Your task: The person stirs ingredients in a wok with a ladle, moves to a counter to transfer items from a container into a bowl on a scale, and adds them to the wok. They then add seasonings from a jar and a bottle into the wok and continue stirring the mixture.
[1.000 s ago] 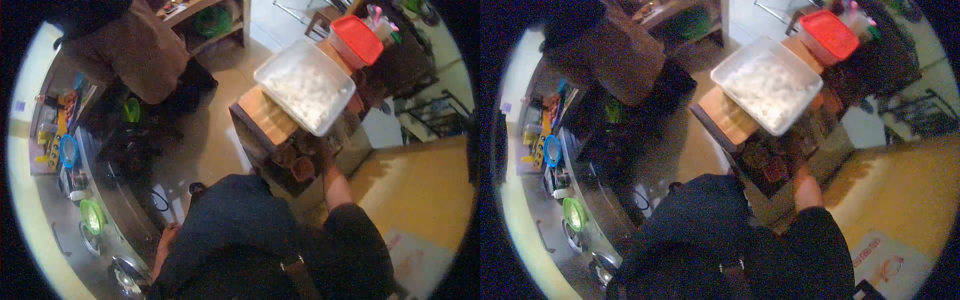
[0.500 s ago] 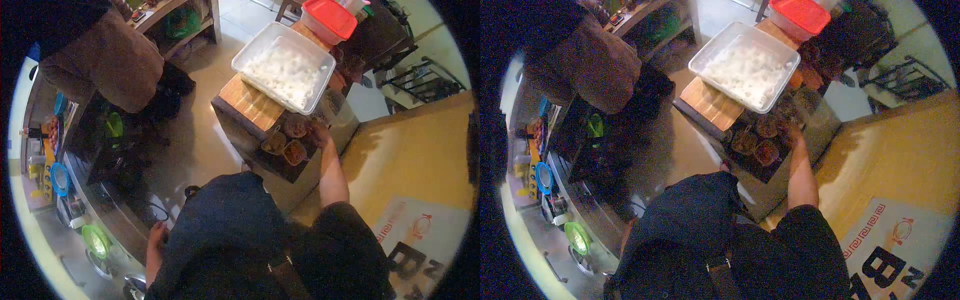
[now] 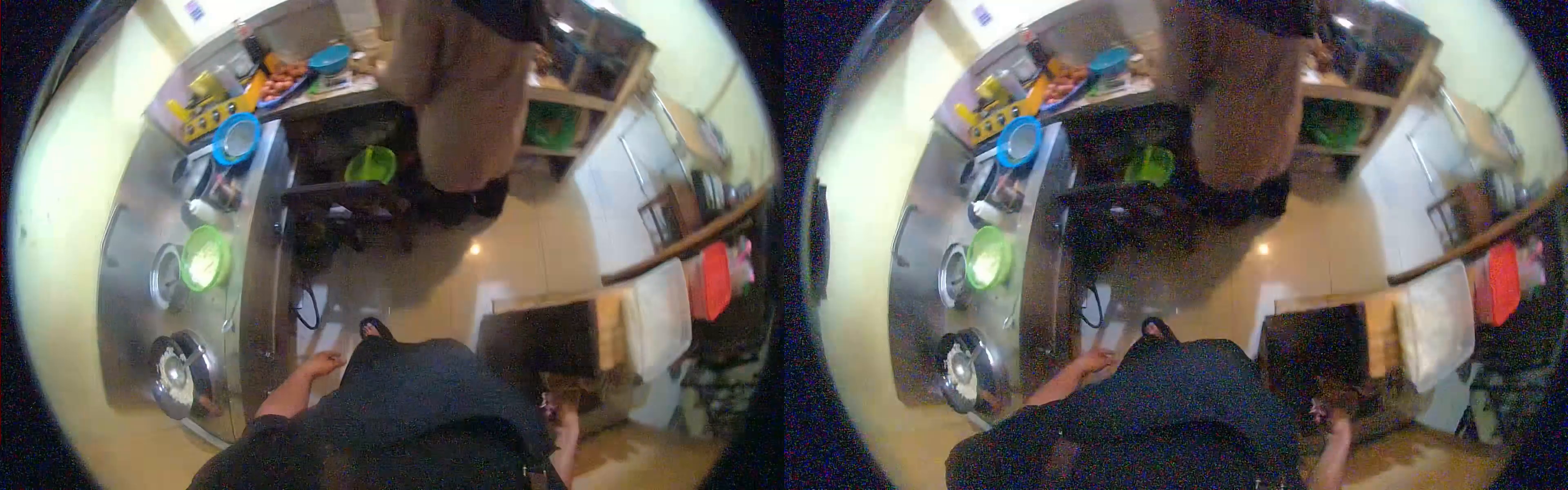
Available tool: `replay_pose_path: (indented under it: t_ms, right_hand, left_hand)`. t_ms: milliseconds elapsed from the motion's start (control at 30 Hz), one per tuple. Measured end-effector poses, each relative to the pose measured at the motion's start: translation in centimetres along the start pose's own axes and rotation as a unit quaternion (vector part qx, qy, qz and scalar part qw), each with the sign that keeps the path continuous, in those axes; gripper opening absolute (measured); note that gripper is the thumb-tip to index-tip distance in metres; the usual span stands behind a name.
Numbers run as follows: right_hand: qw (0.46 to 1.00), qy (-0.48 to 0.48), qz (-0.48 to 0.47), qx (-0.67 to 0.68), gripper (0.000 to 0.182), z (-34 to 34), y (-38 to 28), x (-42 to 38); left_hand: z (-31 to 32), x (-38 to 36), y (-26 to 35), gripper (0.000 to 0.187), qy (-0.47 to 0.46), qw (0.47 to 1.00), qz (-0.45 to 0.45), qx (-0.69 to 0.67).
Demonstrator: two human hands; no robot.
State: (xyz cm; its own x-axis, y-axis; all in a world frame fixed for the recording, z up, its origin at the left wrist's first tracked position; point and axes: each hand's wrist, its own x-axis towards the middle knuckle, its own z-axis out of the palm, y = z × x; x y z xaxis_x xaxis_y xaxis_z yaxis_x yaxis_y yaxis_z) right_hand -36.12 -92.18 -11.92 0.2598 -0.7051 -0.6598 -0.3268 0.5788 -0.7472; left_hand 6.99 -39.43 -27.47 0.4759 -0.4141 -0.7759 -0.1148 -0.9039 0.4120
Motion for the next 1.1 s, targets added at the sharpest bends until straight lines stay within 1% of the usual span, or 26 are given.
replay_pose_path:
  t_ms: [33,100,133,167,233,267,300,333,367,433,467,500,533,567,600,667,733,833,900,933,967,1067,1100]
  right_hand:
    - [0.998,-0.042,0.028,-0.046,0.018,3.8,-1.1,-1.5]
    - [0.98,-0.144,0.055,-0.123,0.021,11.9,-3.1,-2.7]
    - [0.969,-0.21,0.027,-0.125,0.022,16.0,-4.0,-2.4]
    - [0.943,-0.318,-0.062,-0.071,0.023,19.6,-4.2,-0.7]
    - [0.904,-0.417,-0.083,-0.036,0.025,27.8,-4.5,4.0]
    - [0.899,-0.421,-0.113,-0.044,0.025,33.9,-9.2,2.0]
    - [0.904,-0.415,-0.045,-0.093,0.026,38.6,-11.6,3.7]
    - [0.873,-0.479,-0.088,-0.026,0.028,44.1,-14.6,4.0]
    - [0.81,-0.559,-0.161,0.077,0.03,49.9,-17.9,4.3]
    - [0.784,-0.594,-0.179,0.032,0.028,59.7,-25.0,7.2]
    - [0.817,-0.555,-0.153,0.001,0.024,64.1,-29.6,5.4]
    - [0.809,-0.553,-0.195,-0.032,0.022,68.5,-33.4,5.3]
    - [0.795,-0.563,-0.224,-0.01,0.022,73.0,-36.4,6.3]
    - [0.771,-0.587,-0.247,-0.014,0.019,77.8,-39.3,8.9]
    - [0.744,-0.611,-0.27,-0.018,0.016,82.4,-42.1,11.4]
    - [0.817,-0.518,-0.251,-0.021,0.017,90.7,-46.7,13.1]
    - [0.84,-0.448,-0.296,-0.076,0.015,98.6,-50.1,16.1]
    - [0.852,-0.395,-0.322,-0.119,0.017,109.6,-52.5,25.2]
    - [0.819,-0.297,-0.392,-0.295,0.028,113.7,-53.4,28.6]
    - [0.786,-0.244,-0.42,-0.382,0.034,115.1,-53.6,29.7]
    - [0.669,-0.148,-0.48,-0.547,0.038,116.3,-54.0,30.7]
    - [0.619,-0.103,-0.563,-0.538,0.023,121.5,-51.9,39.4]
    - [0.615,-0.108,-0.55,-0.554,0.024,121.8,-51.8,39.6]
  left_hand:
    - [-0.6,-0.3,0.4,0.059,0.004,0.999,-0.046,0.0]
    - [-2.3,1.2,-1.8,0.058,-0.004,0.994,-0.042,-0.102]
    - [-3.0,2.0,-3.0,0.058,-0.008,0.988,-0.037,-0.151]
    - [-2.5,3.5,-6.1,0.054,0.051,0.965,-0.036,-0.254]
    - [-6.1,1.4,-4.7,0.051,0.08,0.962,-0.049,-0.258]
    - [-8.3,0.8,-3.9,0.05,0.096,0.96,-0.053,-0.257]
    - [-9.4,1.5,-4.9,0.05,0.091,0.963,-0.032,-0.25]
    - [-9.7,2.4,-6.5,0.049,0.087,0.966,-0.013,-0.242]
    - [-9.8,2.9,-8.0,0.049,0.082,0.969,0.006,-0.233]
    - [-10.6,2.0,-8.7,0.045,0.115,0.922,0.037,-0.368]
    - [-10.9,1.9,-9.2,0.043,0.132,0.891,0.052,-0.431]
    - [-10.0,2.4,-11.4,0.042,0.138,0.907,-0.004,-0.398]
    - [-9.2,3.8,-13.2,0.04,0.146,0.918,-0.058,-0.364]
    - [-8.5,5.1,-15.0,0.038,0.15,0.924,-0.113,-0.332]
    - [-9.1,6.0,-14.8,0.038,0.15,0.917,-0.137,-0.344]
    - [-12.2,7.4,-13.0,0.038,0.147,0.893,-0.16,-0.394]
    - [-15.1,8.8,-11.0,0.038,0.154,0.868,-0.183,-0.435]
    - [-19.6,10.2,-7.8,0.038,0.16,0.837,-0.21,-0.478]
    - [-22.2,11.2,-6.5,0.038,0.162,0.823,-0.224,-0.496]
    - [-23.3,11.7,-5.9,0.038,0.163,0.817,-0.23,-0.504]
    - [-24.3,12.1,-5.4,0.038,0.164,0.811,-0.236,-0.509]
    - [-26.7,13.4,-4.4,0.038,0.164,0.803,-0.244,-0.518]
    - [-27.0,13.6,-4.1,0.038,0.162,0.799,-0.25,-0.522]
